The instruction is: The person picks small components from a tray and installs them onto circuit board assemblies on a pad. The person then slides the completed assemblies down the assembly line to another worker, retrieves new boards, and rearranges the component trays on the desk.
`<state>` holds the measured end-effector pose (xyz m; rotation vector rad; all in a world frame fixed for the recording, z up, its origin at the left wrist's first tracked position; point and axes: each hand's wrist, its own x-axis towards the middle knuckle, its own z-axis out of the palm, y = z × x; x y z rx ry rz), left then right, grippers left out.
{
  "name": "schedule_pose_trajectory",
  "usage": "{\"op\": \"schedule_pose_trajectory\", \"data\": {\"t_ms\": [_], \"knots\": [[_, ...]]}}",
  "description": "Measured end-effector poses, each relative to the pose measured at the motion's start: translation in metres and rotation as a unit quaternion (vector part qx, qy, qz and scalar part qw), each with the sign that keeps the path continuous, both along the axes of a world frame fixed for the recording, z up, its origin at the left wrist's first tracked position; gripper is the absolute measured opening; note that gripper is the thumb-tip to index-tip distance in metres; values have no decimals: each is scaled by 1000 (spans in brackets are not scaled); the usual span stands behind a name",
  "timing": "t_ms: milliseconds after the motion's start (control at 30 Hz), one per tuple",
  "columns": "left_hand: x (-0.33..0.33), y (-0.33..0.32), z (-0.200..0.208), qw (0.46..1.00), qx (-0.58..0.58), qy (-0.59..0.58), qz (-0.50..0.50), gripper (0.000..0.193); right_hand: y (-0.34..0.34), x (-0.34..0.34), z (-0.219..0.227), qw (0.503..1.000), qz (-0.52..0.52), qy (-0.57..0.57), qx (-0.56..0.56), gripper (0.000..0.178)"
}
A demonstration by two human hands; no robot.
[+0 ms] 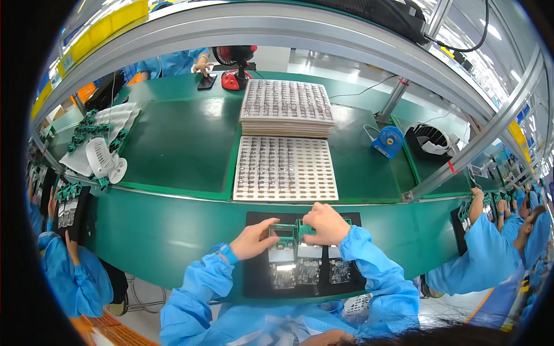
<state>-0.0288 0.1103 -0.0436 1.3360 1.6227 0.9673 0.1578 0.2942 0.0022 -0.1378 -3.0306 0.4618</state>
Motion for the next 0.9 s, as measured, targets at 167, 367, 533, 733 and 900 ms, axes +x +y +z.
{"op": "schedule_pose_trajectory", "data": {"t_ms": [167,367,533,733,900], "knots": [[18,-3,4,921,192,318,117,64,-11,1,3,998,-41,30,46,28],[34,5,1,959,202,189,65,60,16,-41,2,976,-187,107,-22,18],[20,6,-7,972,148,173,52,59,45,-94,-31,956,-276,86,-43,24],[26,11,-17,940,186,283,45,54,52,-115,-20,938,-317,-136,-44,39],[23,7,-14,947,182,258,61,51,43,-109,-11,938,-299,-171,-39,33]]}}
